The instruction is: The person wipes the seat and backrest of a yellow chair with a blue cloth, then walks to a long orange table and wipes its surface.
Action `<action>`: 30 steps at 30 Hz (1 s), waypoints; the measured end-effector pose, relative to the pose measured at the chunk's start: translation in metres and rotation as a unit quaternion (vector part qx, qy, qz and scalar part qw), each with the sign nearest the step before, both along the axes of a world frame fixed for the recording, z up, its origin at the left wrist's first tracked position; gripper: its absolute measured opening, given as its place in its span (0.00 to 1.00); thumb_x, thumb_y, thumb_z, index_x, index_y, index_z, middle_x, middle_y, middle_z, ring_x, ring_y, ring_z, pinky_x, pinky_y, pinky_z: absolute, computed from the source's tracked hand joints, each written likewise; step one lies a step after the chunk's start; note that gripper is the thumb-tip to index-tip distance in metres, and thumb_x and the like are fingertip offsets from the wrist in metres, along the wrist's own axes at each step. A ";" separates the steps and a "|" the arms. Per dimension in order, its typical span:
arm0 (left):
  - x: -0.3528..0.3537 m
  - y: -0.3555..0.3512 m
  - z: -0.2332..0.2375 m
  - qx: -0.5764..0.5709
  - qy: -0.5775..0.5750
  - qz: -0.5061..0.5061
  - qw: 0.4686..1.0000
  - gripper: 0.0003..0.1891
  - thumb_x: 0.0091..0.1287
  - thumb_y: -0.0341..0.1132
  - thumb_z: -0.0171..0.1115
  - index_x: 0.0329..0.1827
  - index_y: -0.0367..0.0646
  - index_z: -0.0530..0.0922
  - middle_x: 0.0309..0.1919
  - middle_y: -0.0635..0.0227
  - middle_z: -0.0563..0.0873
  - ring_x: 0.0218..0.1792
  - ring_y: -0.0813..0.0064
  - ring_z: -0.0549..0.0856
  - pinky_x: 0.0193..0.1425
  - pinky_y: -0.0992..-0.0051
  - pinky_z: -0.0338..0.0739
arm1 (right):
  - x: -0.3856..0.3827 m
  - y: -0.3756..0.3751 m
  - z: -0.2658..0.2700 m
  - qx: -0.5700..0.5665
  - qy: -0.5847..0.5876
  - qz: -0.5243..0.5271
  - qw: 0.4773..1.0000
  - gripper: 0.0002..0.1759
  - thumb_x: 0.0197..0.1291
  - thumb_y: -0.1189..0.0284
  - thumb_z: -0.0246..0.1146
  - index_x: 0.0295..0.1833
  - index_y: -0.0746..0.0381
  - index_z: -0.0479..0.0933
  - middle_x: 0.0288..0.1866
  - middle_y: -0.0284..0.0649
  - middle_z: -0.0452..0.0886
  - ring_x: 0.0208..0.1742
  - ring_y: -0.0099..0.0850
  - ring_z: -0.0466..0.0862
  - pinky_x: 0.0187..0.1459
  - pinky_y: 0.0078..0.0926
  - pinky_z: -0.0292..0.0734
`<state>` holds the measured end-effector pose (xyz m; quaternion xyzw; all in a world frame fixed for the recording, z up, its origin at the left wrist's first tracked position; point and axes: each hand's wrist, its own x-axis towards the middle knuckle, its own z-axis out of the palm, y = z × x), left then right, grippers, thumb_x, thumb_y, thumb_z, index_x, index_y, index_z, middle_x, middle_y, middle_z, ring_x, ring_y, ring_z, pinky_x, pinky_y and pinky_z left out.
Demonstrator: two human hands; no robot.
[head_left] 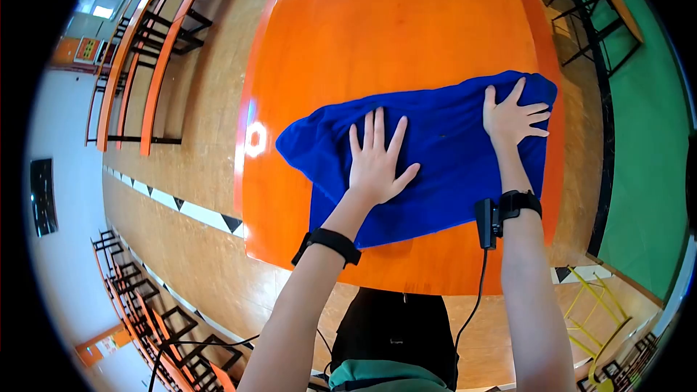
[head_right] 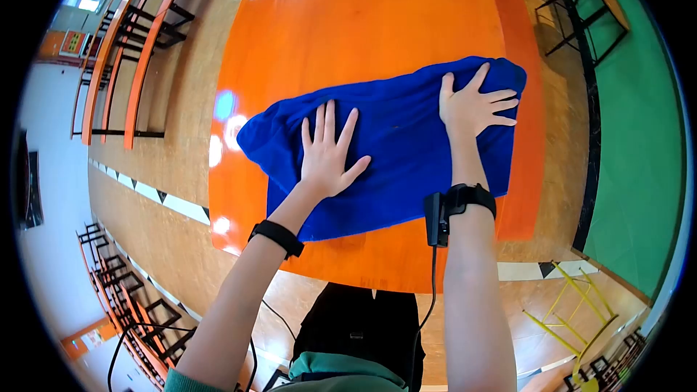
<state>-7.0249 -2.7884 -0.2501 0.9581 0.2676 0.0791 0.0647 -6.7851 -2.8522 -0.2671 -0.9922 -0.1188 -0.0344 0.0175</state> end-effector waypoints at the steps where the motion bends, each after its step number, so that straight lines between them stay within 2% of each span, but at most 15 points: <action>1: 0.000 0.001 -0.003 0.001 -0.010 -0.007 1.000 0.40 0.61 0.59 0.48 0.72 0.48 0.54 0.70 0.42 0.49 0.71 0.45 0.48 0.68 0.43 0.42 | 0.000 0.000 -0.003 0.003 -0.004 0.001 1.000 0.43 0.59 0.38 0.39 0.75 0.48 0.42 0.69 0.74 0.39 0.71 0.68 0.39 0.57 0.79 0.35; 6: 0.015 0.013 -0.015 0.033 -0.026 -0.035 0.999 0.41 0.58 0.63 0.48 0.72 0.51 0.56 0.70 0.42 0.51 0.71 0.46 0.50 0.69 0.44 0.43 | 0.003 -0.005 -0.011 0.014 -0.011 -0.005 1.000 0.43 0.59 0.38 0.39 0.75 0.47 0.42 0.69 0.74 0.39 0.71 0.68 0.39 0.57 0.79 0.35; 11: 0.043 0.026 -0.034 0.046 -0.053 -0.056 0.996 0.41 0.57 0.63 0.48 0.72 0.50 0.56 0.70 0.43 0.51 0.71 0.47 0.49 0.69 0.44 0.42 | 0.022 -0.008 -0.026 0.031 -0.025 -0.004 0.999 0.43 0.59 0.37 0.39 0.75 0.46 0.43 0.70 0.73 0.40 0.72 0.66 0.40 0.59 0.77 0.35; 17: 0.040 0.029 -0.044 0.046 -0.083 -0.095 0.991 0.41 0.57 0.62 0.51 0.71 0.49 0.57 0.70 0.41 0.52 0.71 0.46 0.49 0.68 0.44 0.43 | 0.012 -0.017 -0.040 0.072 -0.049 -0.011 0.996 0.42 0.59 0.37 0.40 0.74 0.45 0.44 0.70 0.70 0.43 0.72 0.62 0.43 0.61 0.72 0.39; 19: 0.051 0.034 -0.047 0.064 -0.096 -0.102 0.988 0.42 0.57 0.61 0.52 0.71 0.49 0.57 0.69 0.41 0.52 0.71 0.46 0.50 0.68 0.43 0.43 | 0.019 -0.018 -0.041 0.065 -0.050 -0.018 0.996 0.42 0.58 0.38 0.41 0.74 0.45 0.46 0.69 0.69 0.47 0.70 0.60 0.47 0.61 0.70 0.41; 21: 0.056 0.035 -0.052 0.068 -0.092 -0.106 0.988 0.42 0.56 0.61 0.53 0.71 0.49 0.58 0.69 0.42 0.52 0.71 0.47 0.50 0.68 0.43 0.44 | 0.022 -0.020 -0.044 0.070 -0.066 -0.012 0.995 0.42 0.57 0.37 0.41 0.74 0.45 0.48 0.66 0.66 0.52 0.66 0.56 0.55 0.58 0.62 0.50; 23: 0.056 0.035 -0.054 0.076 -0.098 -0.112 0.986 0.42 0.56 0.61 0.52 0.71 0.49 0.58 0.70 0.42 0.52 0.71 0.47 0.50 0.68 0.43 0.43 | 0.025 -0.020 -0.043 0.077 -0.070 -0.013 0.994 0.42 0.58 0.37 0.39 0.74 0.45 0.48 0.66 0.64 0.54 0.65 0.54 0.58 0.58 0.57 0.52; 29: 0.048 0.026 -0.053 0.074 -0.103 -0.121 0.984 0.42 0.56 0.61 0.52 0.71 0.49 0.57 0.70 0.42 0.51 0.72 0.47 0.49 0.68 0.44 0.43 | 0.026 -0.025 -0.035 0.094 -0.002 -0.026 0.995 0.41 0.59 0.37 0.38 0.74 0.43 0.46 0.63 0.59 0.60 0.61 0.50 0.64 0.57 0.52 0.57; 30: 0.049 0.027 -0.055 0.078 -0.103 -0.122 0.984 0.42 0.56 0.61 0.52 0.71 0.49 0.57 0.70 0.42 0.52 0.71 0.47 0.49 0.68 0.44 0.43 | 0.027 -0.026 -0.037 0.081 -0.014 -0.026 0.996 0.40 0.59 0.37 0.37 0.74 0.43 0.46 0.62 0.58 0.63 0.59 0.49 0.67 0.56 0.51 0.60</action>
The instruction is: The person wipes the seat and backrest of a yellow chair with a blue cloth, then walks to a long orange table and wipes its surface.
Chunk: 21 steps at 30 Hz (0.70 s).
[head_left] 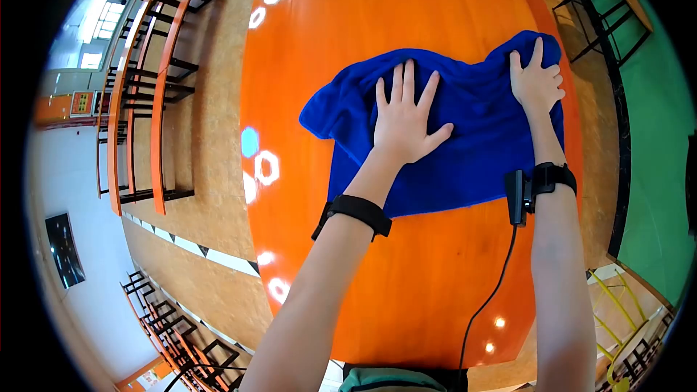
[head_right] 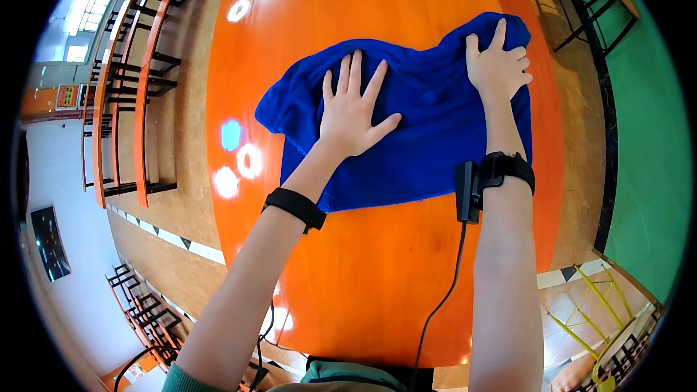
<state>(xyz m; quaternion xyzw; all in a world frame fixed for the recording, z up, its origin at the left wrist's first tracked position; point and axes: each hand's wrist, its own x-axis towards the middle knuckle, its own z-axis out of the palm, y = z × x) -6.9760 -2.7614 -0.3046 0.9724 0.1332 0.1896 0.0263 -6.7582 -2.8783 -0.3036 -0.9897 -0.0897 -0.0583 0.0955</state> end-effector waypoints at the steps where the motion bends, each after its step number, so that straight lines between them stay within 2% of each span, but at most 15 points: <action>1: 0.002 0.001 0.000 0.002 -0.001 -0.002 1.000 0.42 0.56 0.61 0.52 0.71 0.49 0.57 0.70 0.42 0.52 0.71 0.47 0.49 0.68 0.44 0.43 | 0.001 -0.001 0.000 0.015 -0.003 0.003 1.000 0.41 0.59 0.37 0.38 0.74 0.43 0.47 0.61 0.58 0.63 0.59 0.49 0.68 0.55 0.51 0.61; 3: 0.007 0.003 -0.004 0.018 -0.012 -0.003 1.000 0.41 0.57 0.62 0.52 0.71 0.50 0.57 0.69 0.42 0.53 0.71 0.47 0.51 0.68 0.45 0.44 | 0.006 -0.002 -0.002 0.045 -0.013 0.014 0.999 0.41 0.59 0.38 0.38 0.74 0.44 0.47 0.60 0.58 0.65 0.58 0.49 0.70 0.54 0.51 0.63; 4: 0.013 0.006 -0.005 0.024 -0.023 -0.002 0.999 0.41 0.57 0.62 0.51 0.71 0.50 0.57 0.69 0.42 0.54 0.71 0.47 0.51 0.68 0.45 0.44 | 0.013 -0.001 -0.003 0.079 -0.047 0.022 0.996 0.41 0.58 0.38 0.38 0.74 0.45 0.48 0.58 0.57 0.69 0.56 0.49 0.73 0.52 0.51 0.67; 7: 0.033 0.012 -0.011 0.049 -0.046 -0.001 0.998 0.40 0.59 0.62 0.50 0.71 0.51 0.58 0.69 0.42 0.55 0.71 0.48 0.52 0.68 0.46 0.44 | 0.041 0.000 -0.005 0.149 -0.016 0.051 0.987 0.40 0.58 0.40 0.40 0.73 0.48 0.51 0.56 0.57 0.71 0.54 0.50 0.75 0.51 0.50 0.71; 9: 0.052 0.013 -0.021 0.065 -0.048 0.009 0.997 0.39 0.60 0.62 0.49 0.71 0.51 0.58 0.69 0.42 0.55 0.71 0.49 0.52 0.69 0.47 0.44 | 0.057 -0.001 -0.015 0.142 -0.022 0.049 0.988 0.40 0.59 0.39 0.38 0.70 0.53 0.55 0.56 0.54 0.75 0.55 0.50 0.76 0.53 0.49 0.70; 10: 0.067 0.016 -0.029 0.068 -0.051 0.014 0.996 0.38 0.61 0.62 0.49 0.71 0.51 0.58 0.69 0.43 0.55 0.71 0.50 0.53 0.69 0.48 0.44 | 0.072 -0.001 -0.021 0.141 -0.010 0.059 0.988 0.39 0.59 0.40 0.37 0.67 0.57 0.59 0.56 0.54 0.75 0.56 0.51 0.76 0.53 0.49 0.70; 13: 0.089 0.022 -0.034 0.080 -0.043 0.032 0.995 0.36 0.62 0.62 0.47 0.71 0.56 0.58 0.70 0.48 0.56 0.71 0.54 0.53 0.70 0.51 0.44 | 0.086 0.002 -0.026 0.140 -0.007 0.051 0.989 0.38 0.59 0.41 0.38 0.64 0.59 0.62 0.55 0.56 0.75 0.56 0.52 0.75 0.53 0.49 0.70; 14: 0.092 0.023 -0.031 0.081 -0.038 0.032 0.995 0.35 0.63 0.62 0.46 0.71 0.58 0.58 0.70 0.49 0.56 0.72 0.55 0.53 0.71 0.53 0.45 | 0.092 0.002 -0.029 0.148 -0.026 0.058 0.987 0.38 0.59 0.41 0.38 0.63 0.59 0.62 0.54 0.57 0.75 0.56 0.52 0.76 0.53 0.49 0.70; 17: 0.092 0.019 -0.014 0.065 -0.034 0.017 0.997 0.32 0.66 0.57 0.45 0.71 0.55 0.57 0.70 0.49 0.55 0.71 0.52 0.54 0.71 0.53 0.47 | 0.091 0.003 -0.022 0.163 -0.033 0.051 0.985 0.38 0.60 0.41 0.37 0.69 0.53 0.57 0.55 0.56 0.74 0.54 0.51 0.76 0.52 0.48 0.71; 20: 0.059 -0.004 -0.008 0.056 -0.015 0.005 0.998 0.32 0.66 0.52 0.48 0.71 0.50 0.57 0.70 0.48 0.54 0.71 0.49 0.54 0.70 0.52 0.49 | 0.058 -0.016 -0.017 0.166 -0.063 0.068 0.982 0.35 0.62 0.45 0.40 0.72 0.48 0.55 0.59 0.60 0.67 0.54 0.52 0.73 0.51 0.50 0.69; 21: 0.049 -0.015 -0.001 0.049 -0.018 0.006 0.999 0.32 0.66 0.51 0.49 0.71 0.49 0.57 0.70 0.48 0.54 0.71 0.49 0.54 0.70 0.52 0.49 | 0.045 -0.023 -0.008 0.167 -0.051 0.078 0.982 0.35 0.61 0.45 0.43 0.71 0.47 0.55 0.63 0.62 0.62 0.59 0.53 0.69 0.53 0.51 0.67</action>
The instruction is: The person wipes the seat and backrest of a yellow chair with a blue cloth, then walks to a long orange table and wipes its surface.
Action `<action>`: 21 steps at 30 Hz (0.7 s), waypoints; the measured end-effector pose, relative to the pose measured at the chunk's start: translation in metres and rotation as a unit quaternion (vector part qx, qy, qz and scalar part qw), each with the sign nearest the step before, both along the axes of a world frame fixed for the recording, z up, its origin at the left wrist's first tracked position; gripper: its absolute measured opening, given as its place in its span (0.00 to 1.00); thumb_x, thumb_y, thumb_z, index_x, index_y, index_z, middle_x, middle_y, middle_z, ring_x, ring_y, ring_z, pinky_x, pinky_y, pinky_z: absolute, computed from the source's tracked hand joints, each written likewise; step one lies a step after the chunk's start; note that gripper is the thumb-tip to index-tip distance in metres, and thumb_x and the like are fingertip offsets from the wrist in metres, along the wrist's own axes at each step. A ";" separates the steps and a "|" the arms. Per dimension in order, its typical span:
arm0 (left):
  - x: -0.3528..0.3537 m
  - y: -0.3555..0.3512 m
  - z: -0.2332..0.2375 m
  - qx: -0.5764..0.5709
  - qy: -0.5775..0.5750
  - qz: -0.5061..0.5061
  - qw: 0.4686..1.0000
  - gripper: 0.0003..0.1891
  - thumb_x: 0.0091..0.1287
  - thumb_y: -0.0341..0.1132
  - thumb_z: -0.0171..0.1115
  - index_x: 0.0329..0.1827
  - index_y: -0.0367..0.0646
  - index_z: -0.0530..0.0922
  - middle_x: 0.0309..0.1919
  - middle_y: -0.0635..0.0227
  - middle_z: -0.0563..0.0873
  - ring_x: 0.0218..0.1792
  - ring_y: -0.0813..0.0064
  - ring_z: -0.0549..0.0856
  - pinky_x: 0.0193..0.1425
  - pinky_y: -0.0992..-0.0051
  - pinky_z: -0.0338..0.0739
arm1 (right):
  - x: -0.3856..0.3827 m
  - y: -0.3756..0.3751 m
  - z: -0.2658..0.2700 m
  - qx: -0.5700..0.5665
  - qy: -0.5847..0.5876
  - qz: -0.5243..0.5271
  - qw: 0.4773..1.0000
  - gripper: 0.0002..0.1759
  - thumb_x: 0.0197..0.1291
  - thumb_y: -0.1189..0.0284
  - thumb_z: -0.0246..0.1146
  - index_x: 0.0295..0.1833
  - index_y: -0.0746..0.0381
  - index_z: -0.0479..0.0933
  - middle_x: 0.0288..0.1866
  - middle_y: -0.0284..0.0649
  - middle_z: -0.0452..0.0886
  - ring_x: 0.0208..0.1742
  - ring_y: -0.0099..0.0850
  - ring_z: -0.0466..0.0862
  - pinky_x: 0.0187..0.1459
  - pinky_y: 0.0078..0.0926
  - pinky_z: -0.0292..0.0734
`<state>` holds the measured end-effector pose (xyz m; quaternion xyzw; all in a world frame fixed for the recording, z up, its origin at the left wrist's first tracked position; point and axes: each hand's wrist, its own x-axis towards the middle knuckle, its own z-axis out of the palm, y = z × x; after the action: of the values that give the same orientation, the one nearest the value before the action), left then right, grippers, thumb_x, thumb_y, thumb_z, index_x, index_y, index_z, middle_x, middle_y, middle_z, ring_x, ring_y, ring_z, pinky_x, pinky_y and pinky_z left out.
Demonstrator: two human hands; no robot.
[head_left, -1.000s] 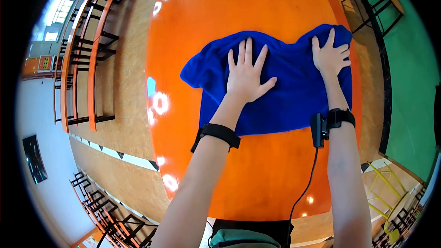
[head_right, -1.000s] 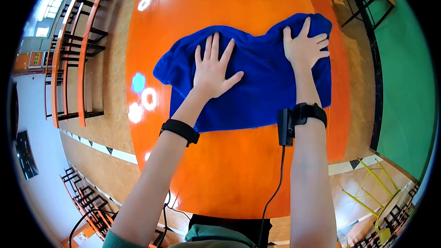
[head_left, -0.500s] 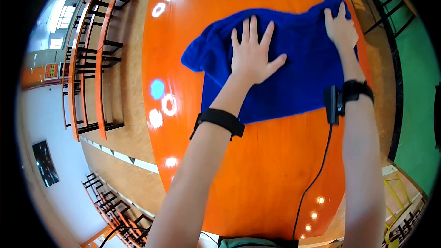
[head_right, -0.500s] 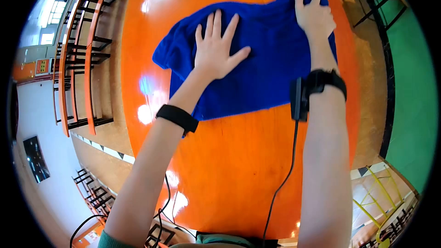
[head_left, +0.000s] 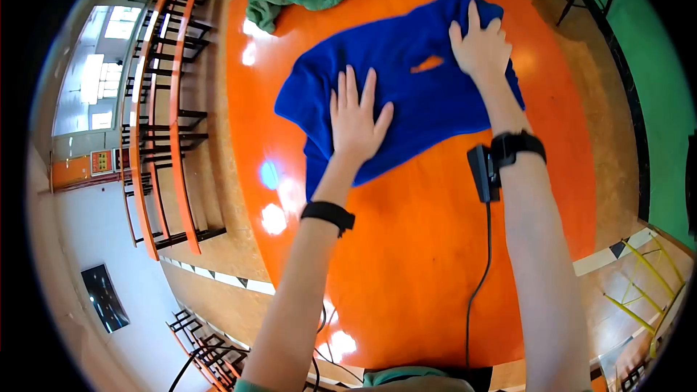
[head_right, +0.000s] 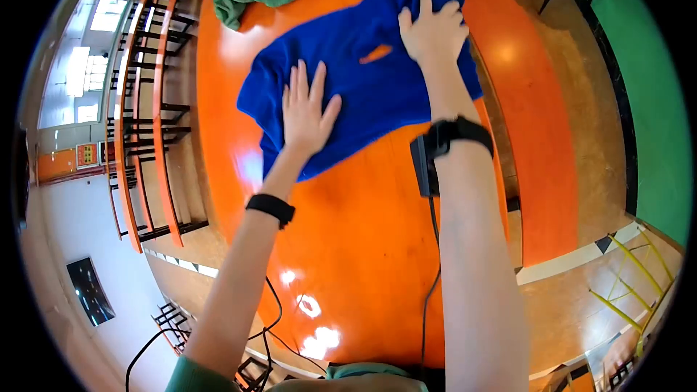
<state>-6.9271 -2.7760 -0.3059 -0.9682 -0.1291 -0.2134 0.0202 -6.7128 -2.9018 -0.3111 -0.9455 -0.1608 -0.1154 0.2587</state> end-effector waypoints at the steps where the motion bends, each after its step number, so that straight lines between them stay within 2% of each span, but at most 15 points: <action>1: -0.014 -0.014 0.000 -0.008 0.006 0.006 1.000 0.32 0.65 0.50 0.50 0.71 0.48 0.58 0.70 0.48 0.54 0.70 0.48 0.54 0.70 0.52 0.48 | -0.014 -0.008 -0.011 -0.014 -0.084 -0.013 0.996 0.35 0.60 0.46 0.45 0.71 0.47 0.56 0.65 0.64 0.58 0.61 0.54 0.66 0.55 0.51 0.64; 3: -0.038 -0.037 0.004 -0.029 0.020 0.007 0.999 0.32 0.64 0.49 0.50 0.70 0.47 0.58 0.70 0.49 0.54 0.70 0.49 0.54 0.71 0.52 0.48 | -0.042 -0.030 -0.012 0.017 -0.130 0.017 0.991 0.33 0.59 0.48 0.50 0.69 0.48 0.60 0.68 0.65 0.54 0.64 0.57 0.62 0.58 0.51 0.61; 7: -0.105 -0.131 0.006 -0.071 0.049 0.004 0.996 0.32 0.65 0.49 0.49 0.70 0.46 0.58 0.71 0.52 0.53 0.71 0.51 0.53 0.71 0.52 0.47 | -0.115 -0.127 -0.007 -0.019 -0.134 0.057 0.989 0.32 0.60 0.50 0.49 0.70 0.48 0.60 0.72 0.64 0.45 0.70 0.60 0.52 0.65 0.56 0.50; 8: -0.146 -0.133 0.011 -0.078 0.056 0.004 0.995 0.32 0.65 0.49 0.49 0.70 0.46 0.57 0.71 0.52 0.53 0.71 0.51 0.53 0.71 0.53 0.47 | -0.158 -0.133 0.001 -0.023 -0.134 0.064 0.989 0.32 0.60 0.52 0.50 0.70 0.49 0.60 0.72 0.63 0.46 0.71 0.59 0.51 0.67 0.56 0.48; 9: -0.201 -0.166 0.015 -0.081 0.060 -0.002 0.995 0.32 0.65 0.49 0.49 0.70 0.45 0.58 0.71 0.52 0.53 0.71 0.52 0.53 0.72 0.53 0.47 | -0.214 -0.169 0.008 -0.026 -0.142 0.075 0.987 0.32 0.60 0.52 0.51 0.70 0.50 0.60 0.72 0.63 0.46 0.71 0.58 0.50 0.67 0.55 0.47; 10: -0.187 -0.145 -0.008 -0.084 0.064 0.000 0.994 0.32 0.65 0.49 0.49 0.70 0.45 0.58 0.71 0.52 0.53 0.71 0.52 0.53 0.72 0.53 0.47 | -0.202 -0.150 -0.017 -0.029 -0.139 0.093 0.986 0.33 0.60 0.53 0.51 0.70 0.51 0.60 0.72 0.62 0.46 0.72 0.56 0.50 0.68 0.54 0.46; 13: -0.258 -0.182 -0.012 -0.090 0.082 -0.037 0.992 0.32 0.65 0.49 0.49 0.70 0.43 0.57 0.71 0.52 0.53 0.72 0.52 0.52 0.72 0.53 0.46 | -0.290 -0.203 -0.019 -0.036 -0.086 0.111 0.989 0.33 0.59 0.54 0.52 0.70 0.53 0.60 0.73 0.59 0.48 0.73 0.52 0.49 0.69 0.50 0.45; 16: -0.287 -0.207 -0.031 -0.089 0.109 -0.096 0.985 0.32 0.66 0.48 0.47 0.70 0.40 0.56 0.71 0.50 0.52 0.72 0.51 0.51 0.72 0.52 0.45 | -0.338 -0.243 -0.044 -0.038 -0.079 0.101 0.991 0.33 0.60 0.56 0.51 0.70 0.55 0.59 0.73 0.55 0.49 0.74 0.49 0.49 0.71 0.46 0.44; 17: -0.242 -0.166 -0.055 -0.083 0.123 -0.113 0.982 0.33 0.66 0.47 0.47 0.70 0.39 0.56 0.71 0.48 0.52 0.72 0.50 0.51 0.72 0.52 0.45 | -0.300 -0.208 -0.068 -0.038 -0.063 0.102 0.992 0.32 0.61 0.56 0.50 0.70 0.56 0.59 0.73 0.54 0.49 0.74 0.47 0.49 0.71 0.45 0.44; 21: -0.292 -0.180 -0.054 -0.039 0.118 -0.217 0.968 0.34 0.64 0.48 0.50 0.70 0.39 0.56 0.71 0.48 0.53 0.72 0.51 0.52 0.71 0.52 0.46 | -0.390 -0.251 -0.078 -0.052 -0.064 0.064 0.995 0.33 0.61 0.56 0.50 0.69 0.59 0.59 0.73 0.52 0.50 0.74 0.47 0.50 0.71 0.44 0.44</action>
<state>-7.2191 -2.9556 -0.3598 -0.9914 0.0792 -0.0916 -0.0491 -7.1031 -3.1531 -0.3894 -0.9361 -0.2431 -0.1499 0.2053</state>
